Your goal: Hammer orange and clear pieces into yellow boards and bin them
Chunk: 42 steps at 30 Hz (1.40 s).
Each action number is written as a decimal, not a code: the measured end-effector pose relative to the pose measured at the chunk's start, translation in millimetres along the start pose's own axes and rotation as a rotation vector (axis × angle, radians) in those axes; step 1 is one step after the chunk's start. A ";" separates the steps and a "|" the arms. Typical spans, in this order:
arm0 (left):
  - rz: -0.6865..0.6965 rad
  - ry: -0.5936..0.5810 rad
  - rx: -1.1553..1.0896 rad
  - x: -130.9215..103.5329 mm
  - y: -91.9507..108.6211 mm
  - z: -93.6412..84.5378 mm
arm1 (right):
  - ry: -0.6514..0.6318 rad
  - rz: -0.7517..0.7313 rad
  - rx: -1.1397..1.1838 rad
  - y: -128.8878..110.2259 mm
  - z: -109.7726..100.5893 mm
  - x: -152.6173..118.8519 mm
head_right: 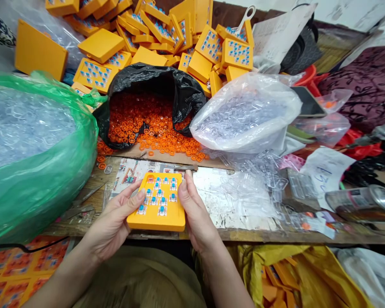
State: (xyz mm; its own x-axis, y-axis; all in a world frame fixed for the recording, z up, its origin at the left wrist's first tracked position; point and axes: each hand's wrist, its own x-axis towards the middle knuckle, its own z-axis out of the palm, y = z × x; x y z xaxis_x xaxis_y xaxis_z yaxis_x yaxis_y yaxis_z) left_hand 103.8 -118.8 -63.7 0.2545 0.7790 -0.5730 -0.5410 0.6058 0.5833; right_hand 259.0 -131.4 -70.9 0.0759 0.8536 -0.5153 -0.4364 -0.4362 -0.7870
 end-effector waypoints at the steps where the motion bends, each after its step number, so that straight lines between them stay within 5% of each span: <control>1: 0.027 0.009 0.021 4.3 -3.8 -2.0 | 0.008 -0.014 -0.076 2.9 -3.2 2.1; 5: 0.129 0.031 0.223 23.3 -17.5 -18.3 | 0.011 -0.186 -0.571 19.4 -16.6 12.2; 7: 0.211 0.053 0.533 30.9 -18.0 -29.5 | 0.022 -0.371 -0.800 28.7 -22.2 16.4; 10: 0.538 0.155 1.180 41.7 -6.4 -40.4 | 0.056 -0.518 -1.079 38.6 -27.0 18.7; 14: 0.968 0.188 1.558 70.6 20.5 -30.9 | 0.084 -0.474 -1.369 39.8 -25.4 15.4; 18: 0.993 0.102 1.583 113.0 39.5 -10.9 | 0.123 -0.498 -1.554 32.1 -23.6 8.4; 23: 0.932 0.094 1.539 140.3 47.1 -7.2 | 0.346 -0.778 -1.543 19.9 -43.9 -2.2; 26: 0.928 0.099 1.475 129.7 41.4 -11.5 | 0.426 -0.682 -1.554 18.2 -59.9 -1.0; 32: 0.964 -0.113 1.352 81.1 10.6 -16.7 | 0.371 -0.412 -1.109 24.3 -67.5 22.3; 39: 0.966 -0.081 1.373 82.5 4.1 -20.4 | 0.279 -0.495 -0.681 25.5 -58.6 8.7; 42: 0.875 -0.111 1.320 85.6 1.6 -20.3 | 0.209 -0.605 -0.747 27.1 -59.2 -3.6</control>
State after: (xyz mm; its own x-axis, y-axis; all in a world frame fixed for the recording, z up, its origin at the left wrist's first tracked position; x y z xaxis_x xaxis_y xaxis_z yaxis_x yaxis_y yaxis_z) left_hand 108.4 -54.4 -123.4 0.3381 0.9192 0.2018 0.4865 -0.3543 0.7986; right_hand 299.9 -163.2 -110.5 0.2885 0.9560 0.0528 0.4026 -0.0711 -0.9126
